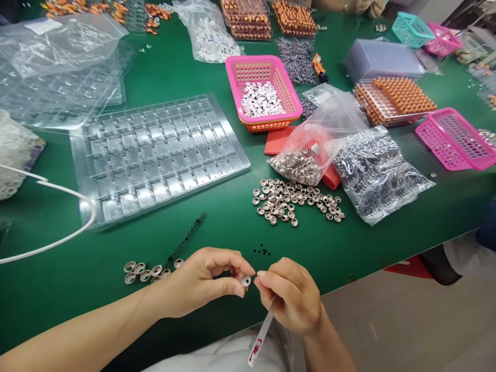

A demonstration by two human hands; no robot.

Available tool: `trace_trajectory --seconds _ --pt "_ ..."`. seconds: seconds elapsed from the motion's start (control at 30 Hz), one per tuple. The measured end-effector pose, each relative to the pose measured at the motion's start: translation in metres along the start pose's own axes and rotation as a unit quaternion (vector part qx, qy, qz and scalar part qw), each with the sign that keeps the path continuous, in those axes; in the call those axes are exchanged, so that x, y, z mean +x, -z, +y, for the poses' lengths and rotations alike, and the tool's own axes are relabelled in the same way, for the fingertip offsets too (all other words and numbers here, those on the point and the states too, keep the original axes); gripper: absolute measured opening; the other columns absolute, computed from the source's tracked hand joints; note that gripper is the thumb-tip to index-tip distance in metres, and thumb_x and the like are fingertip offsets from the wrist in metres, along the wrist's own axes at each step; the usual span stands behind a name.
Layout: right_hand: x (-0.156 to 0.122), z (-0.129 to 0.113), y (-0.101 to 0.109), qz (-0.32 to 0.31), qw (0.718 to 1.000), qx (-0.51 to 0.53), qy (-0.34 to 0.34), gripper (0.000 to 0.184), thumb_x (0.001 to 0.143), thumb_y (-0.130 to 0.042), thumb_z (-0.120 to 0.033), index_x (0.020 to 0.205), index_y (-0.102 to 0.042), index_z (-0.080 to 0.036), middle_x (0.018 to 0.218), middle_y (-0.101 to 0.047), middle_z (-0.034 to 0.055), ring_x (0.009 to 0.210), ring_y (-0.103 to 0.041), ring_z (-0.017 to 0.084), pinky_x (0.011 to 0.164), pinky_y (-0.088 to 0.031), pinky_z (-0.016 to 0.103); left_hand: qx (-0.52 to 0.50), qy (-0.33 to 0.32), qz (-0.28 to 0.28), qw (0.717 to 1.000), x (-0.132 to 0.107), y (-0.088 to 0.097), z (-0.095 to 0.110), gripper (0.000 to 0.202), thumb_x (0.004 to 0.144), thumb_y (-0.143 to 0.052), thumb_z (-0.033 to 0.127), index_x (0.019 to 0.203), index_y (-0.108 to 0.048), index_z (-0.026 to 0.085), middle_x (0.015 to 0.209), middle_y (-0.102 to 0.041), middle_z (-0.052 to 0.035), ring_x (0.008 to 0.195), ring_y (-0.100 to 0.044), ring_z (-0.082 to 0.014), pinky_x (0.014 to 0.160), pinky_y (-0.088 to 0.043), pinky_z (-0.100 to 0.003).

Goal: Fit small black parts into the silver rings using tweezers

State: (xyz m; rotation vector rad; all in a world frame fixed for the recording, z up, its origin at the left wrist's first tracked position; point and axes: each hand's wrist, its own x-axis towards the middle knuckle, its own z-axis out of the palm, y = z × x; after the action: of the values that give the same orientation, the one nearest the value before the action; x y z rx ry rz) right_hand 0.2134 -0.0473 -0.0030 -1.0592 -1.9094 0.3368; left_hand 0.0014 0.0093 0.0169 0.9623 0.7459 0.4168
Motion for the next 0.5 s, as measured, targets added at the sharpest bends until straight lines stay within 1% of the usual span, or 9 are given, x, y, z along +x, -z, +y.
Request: trace_trajectory --seconds 0.13,0.27,0.5 --pt "-0.0005 0.0011 -0.0002 0.007 1.000 0.004 0.003 0.036 0.082 -0.068 0.000 0.114 -0.065 -0.017 0.077 -0.068 0.0027 0.063 -0.062 0.012 0.052 -0.054 0.024 -0.006 -0.001 0.002 1.000 0.0002 -0.0002 -0.0013 0.018 0.076 -0.079 0.020 0.094 -0.075 0.015 0.079 -0.071 -0.0003 0.075 -0.060 -0.0121 0.074 -0.049 -0.023" --pt "-0.0017 0.0027 -0.0007 -0.003 1.000 0.005 0.011 0.034 0.083 -0.067 -0.001 0.113 -0.064 -0.017 0.076 -0.068 0.0018 0.063 -0.061 0.011 0.052 -0.053 0.024 -0.006 -0.001 0.004 1.000 0.0000 0.0002 -0.0024 0.020 0.076 -0.079 0.021 0.094 -0.075 0.015 0.079 -0.071 -0.0008 0.075 -0.060 -0.0127 0.075 -0.049 -0.024" --pt "-0.0069 0.0053 0.0002 -0.025 0.999 0.021 0.018 0.030 0.085 -0.065 -0.004 0.110 -0.065 -0.019 0.078 -0.064 0.0014 0.063 -0.057 0.011 0.054 -0.048 0.025 0.035 -0.009 0.005 0.999 0.0002 0.0003 -0.0019 0.020 0.077 -0.079 0.024 0.095 -0.076 0.015 0.081 -0.071 -0.0020 0.076 -0.062 -0.0141 0.074 -0.050 -0.025"
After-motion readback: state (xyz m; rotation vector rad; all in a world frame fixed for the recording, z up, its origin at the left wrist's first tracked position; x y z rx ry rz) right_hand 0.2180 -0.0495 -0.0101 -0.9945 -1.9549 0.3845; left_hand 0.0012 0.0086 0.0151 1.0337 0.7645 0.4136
